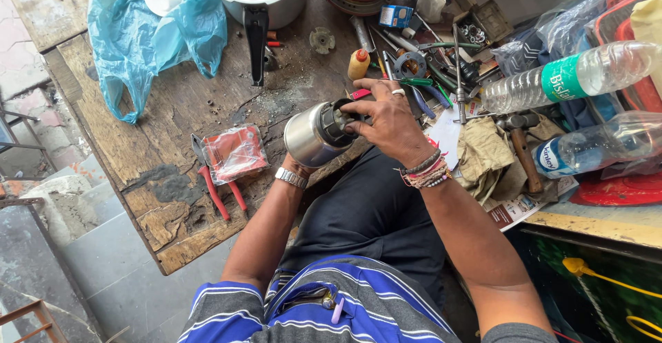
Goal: The person disassembles a small metal appliance, removes internal components, and uses pliers and a screwdriver to adjust parts inside. They reassemble the unit and place a white lid on top.
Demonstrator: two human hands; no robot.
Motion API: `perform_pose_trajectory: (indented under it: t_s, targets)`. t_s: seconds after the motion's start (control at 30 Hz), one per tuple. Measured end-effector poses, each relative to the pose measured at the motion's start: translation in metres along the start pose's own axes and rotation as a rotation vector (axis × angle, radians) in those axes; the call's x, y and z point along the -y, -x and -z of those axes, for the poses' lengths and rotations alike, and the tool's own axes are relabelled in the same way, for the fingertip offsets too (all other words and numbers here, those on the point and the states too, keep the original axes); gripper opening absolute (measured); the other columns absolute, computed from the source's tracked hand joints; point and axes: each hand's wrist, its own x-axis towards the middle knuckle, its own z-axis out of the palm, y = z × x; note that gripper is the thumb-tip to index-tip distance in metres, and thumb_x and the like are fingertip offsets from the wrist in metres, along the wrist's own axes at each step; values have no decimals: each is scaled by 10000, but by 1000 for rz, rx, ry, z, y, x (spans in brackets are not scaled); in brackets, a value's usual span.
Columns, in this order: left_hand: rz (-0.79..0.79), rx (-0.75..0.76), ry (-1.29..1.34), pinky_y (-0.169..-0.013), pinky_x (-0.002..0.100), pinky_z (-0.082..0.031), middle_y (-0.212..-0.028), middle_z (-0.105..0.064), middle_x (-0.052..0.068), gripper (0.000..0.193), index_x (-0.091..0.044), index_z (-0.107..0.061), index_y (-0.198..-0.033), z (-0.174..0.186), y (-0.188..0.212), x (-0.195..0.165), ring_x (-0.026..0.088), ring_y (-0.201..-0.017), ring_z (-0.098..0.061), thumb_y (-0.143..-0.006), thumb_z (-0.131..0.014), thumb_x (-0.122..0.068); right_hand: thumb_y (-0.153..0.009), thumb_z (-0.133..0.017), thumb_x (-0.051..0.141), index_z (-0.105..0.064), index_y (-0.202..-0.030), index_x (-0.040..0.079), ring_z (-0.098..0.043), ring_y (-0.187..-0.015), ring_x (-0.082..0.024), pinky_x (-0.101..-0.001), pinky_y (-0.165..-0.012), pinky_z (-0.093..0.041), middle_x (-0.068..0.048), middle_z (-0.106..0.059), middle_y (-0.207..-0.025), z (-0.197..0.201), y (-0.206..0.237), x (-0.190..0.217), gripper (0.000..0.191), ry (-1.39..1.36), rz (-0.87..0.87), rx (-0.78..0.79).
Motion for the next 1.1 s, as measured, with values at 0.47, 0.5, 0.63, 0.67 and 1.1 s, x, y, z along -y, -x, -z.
perform_pose_trajectory:
  t_s: [0.47,0.5,0.63,0.67,1.1]
  targets:
    - [228,-111,567,-914,405,-632,-1283,-667,197,370,12,-562,-1373,1,9,14,280,-1087,-722,-1067,-532,-194,-868,-801,199,-781,-1194,113,-368,-1512,-317,-446,-1255,-292,-118,-435,-1628,-8,6,-28,338,-613,94,169]
    - [253,-137,552,-914,416,-630,-1290,-662,192,378,-3,-559,-1373,1,10,16,282,-1093,-718,-1059,-518,-209,-871,-794,189,-787,-1198,102,-366,-1516,-325,-454,-1257,-273,-130,-437,-1632,-8,5,-30,339,-549,124,159]
    - [160,-30,661,-998,421,-596,-1334,-641,190,394,-2,-531,-1406,4,-2,18,288,-1173,-679,-1106,-476,-252,-965,-758,304,-721,-1351,119,-498,-1482,-270,-392,-1225,-408,-103,-538,-1584,-8,5,-31,429,-454,56,131]
    - [118,6,586,-1035,422,-577,-1368,-630,182,388,-6,-524,-1433,4,-3,18,284,-1214,-662,-1132,-462,-242,-920,-775,335,-645,-1406,105,-532,-1434,-253,-381,-1206,-429,-105,-571,-1531,-8,8,-28,554,-551,38,96]
    - [138,38,390,-1154,430,-486,-1493,-549,142,452,-49,-454,-1516,-21,0,9,267,-1351,-571,-1143,-372,-290,-817,-921,70,-190,-1638,95,-602,-1357,-231,-392,-1198,-518,-190,-562,-1487,-42,33,11,1099,-1009,45,-256]
